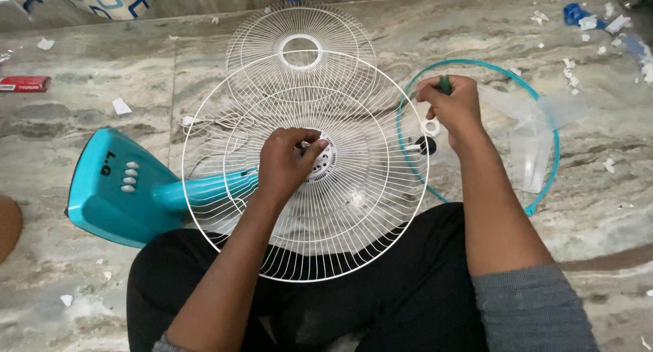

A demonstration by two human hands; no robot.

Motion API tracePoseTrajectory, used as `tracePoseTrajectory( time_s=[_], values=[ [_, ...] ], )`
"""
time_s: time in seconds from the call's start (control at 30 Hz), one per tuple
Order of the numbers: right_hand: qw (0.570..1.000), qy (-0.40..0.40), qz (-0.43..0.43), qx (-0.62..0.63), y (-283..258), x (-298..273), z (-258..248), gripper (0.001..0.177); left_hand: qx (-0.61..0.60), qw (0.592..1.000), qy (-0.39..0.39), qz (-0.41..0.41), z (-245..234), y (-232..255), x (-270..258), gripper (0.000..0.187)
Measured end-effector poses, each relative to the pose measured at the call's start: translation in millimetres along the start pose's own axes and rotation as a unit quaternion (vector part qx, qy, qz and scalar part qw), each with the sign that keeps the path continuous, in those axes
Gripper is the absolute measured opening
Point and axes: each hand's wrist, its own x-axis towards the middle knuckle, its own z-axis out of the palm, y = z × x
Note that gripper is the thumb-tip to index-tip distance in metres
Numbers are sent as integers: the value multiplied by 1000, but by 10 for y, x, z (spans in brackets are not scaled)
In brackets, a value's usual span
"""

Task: The person assembles an electric fan by attaching the front grille, fan blades, and securing the blade nut, then fitting the rear grille and outer ring. They use a screwdriver to tighten the central hub and secure components.

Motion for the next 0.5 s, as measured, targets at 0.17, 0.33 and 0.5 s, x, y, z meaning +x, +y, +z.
tracePoseTrajectory(
  time_s=[0.17, 0.33, 0.5],
  values=[
    [979, 74, 116, -152, 662, 123, -202, 10, -20, 999, 25, -5, 67, -32, 14, 29],
    [902, 9, 227, -366, 1071, 226, -308, 23, -30, 998, 45, 30, 80, -112, -26, 25],
    [821, -8, 227, -524, 1245, 334, -187, 36, -63, 997, 39, 20, 75, -182, -72, 22]
  ],
)
